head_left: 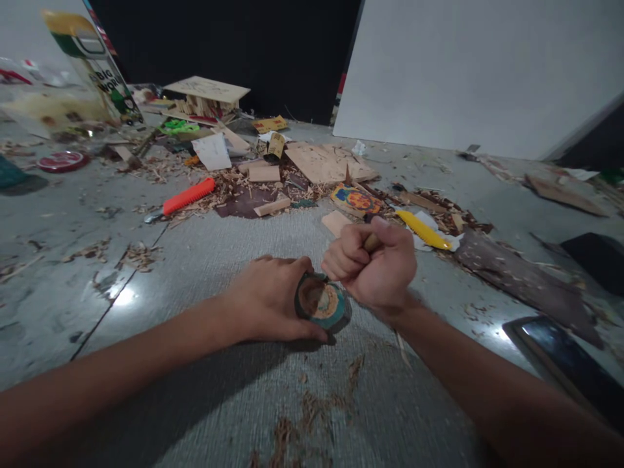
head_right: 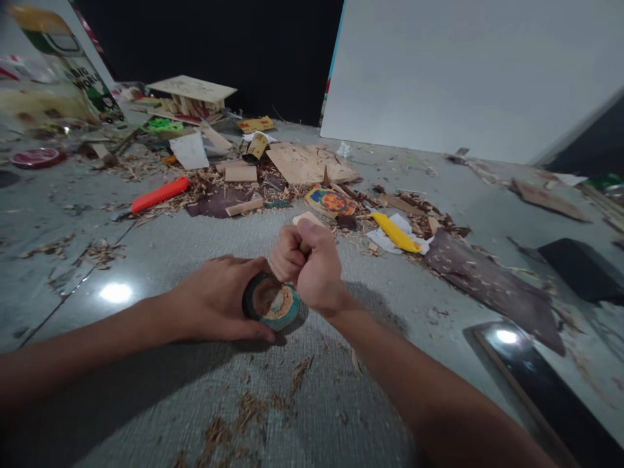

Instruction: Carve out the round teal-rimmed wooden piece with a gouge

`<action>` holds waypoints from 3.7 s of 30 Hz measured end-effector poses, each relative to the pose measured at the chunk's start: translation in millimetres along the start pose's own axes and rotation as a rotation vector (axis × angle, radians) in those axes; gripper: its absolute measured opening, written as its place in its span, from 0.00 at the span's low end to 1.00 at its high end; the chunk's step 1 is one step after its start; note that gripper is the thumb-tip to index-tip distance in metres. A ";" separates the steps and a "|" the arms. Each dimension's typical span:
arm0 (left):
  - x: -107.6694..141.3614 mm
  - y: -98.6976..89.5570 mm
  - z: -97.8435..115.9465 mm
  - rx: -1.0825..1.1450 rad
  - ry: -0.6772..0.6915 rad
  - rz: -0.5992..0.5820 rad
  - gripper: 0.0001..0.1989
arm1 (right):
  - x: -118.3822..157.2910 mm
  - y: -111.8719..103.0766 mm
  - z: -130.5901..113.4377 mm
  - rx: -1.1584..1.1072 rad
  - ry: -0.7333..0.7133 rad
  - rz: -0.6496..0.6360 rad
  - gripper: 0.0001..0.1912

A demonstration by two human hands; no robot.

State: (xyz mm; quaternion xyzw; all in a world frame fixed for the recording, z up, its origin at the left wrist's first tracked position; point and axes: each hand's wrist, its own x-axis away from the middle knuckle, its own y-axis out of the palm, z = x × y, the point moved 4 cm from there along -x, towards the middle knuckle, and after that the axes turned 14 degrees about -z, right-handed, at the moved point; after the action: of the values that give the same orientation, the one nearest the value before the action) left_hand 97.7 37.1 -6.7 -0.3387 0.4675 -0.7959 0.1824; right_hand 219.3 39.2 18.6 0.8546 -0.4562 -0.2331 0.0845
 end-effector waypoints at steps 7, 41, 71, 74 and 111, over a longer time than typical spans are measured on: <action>1.4 1.4 1.1 0.009 -0.008 0.024 0.39 | -1.3 -3.2 4.2 -0.007 -0.025 0.088 0.30; 2.4 6.1 2.0 -0.002 0.035 0.096 0.41 | 4.0 -13.8 -9.1 -0.099 0.042 0.302 0.29; 1.6 8.3 5.7 -0.046 0.004 0.102 0.41 | 22.0 -52.4 16.2 -0.368 -0.021 0.772 0.25; 2.3 7.9 7.4 -0.100 -0.033 0.124 0.42 | 20.8 -50.0 4.2 -0.376 -0.017 0.751 0.24; 1.3 12.6 13.5 -0.145 -0.022 0.203 0.41 | 29.5 -47.9 22.7 -0.444 -0.022 0.823 0.23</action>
State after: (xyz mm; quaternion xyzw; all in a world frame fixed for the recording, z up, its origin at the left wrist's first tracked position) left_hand 106.1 21.7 -12.7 -0.3108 0.5535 -0.7337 0.2422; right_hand 258.0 43.9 -27.9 0.5615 -0.6971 -0.2813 0.3459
